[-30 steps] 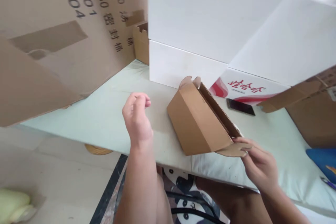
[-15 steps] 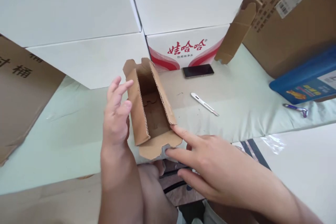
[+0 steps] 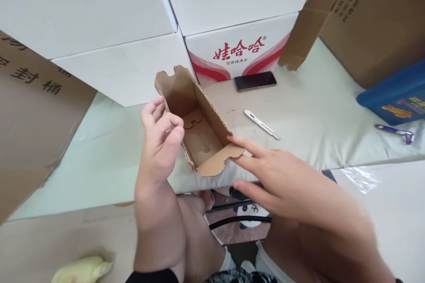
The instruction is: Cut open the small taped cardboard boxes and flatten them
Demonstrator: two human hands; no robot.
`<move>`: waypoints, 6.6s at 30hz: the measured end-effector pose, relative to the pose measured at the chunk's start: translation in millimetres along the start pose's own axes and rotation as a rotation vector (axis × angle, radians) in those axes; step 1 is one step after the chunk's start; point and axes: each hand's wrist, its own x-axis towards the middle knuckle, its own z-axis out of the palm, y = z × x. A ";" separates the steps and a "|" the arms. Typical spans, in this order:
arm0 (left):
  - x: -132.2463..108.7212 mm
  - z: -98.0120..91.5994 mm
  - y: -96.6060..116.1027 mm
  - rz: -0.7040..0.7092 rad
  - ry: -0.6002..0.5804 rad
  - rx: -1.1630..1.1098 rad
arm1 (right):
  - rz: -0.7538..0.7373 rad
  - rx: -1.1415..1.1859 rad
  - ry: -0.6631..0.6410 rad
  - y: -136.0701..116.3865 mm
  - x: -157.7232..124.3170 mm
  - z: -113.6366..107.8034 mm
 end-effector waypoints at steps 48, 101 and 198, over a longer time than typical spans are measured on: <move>-23.1 -9.8 39.1 0.237 -0.250 0.018 | -0.066 -0.259 0.516 -59.5 12.2 44.1; -2.4 -18.4 -52.1 -0.231 0.543 -0.483 | -0.277 0.224 0.718 -6.4 67.9 103.1; -2.4 -10.3 -59.8 -0.402 0.419 -0.068 | -0.100 -0.133 0.528 -36.9 51.6 103.5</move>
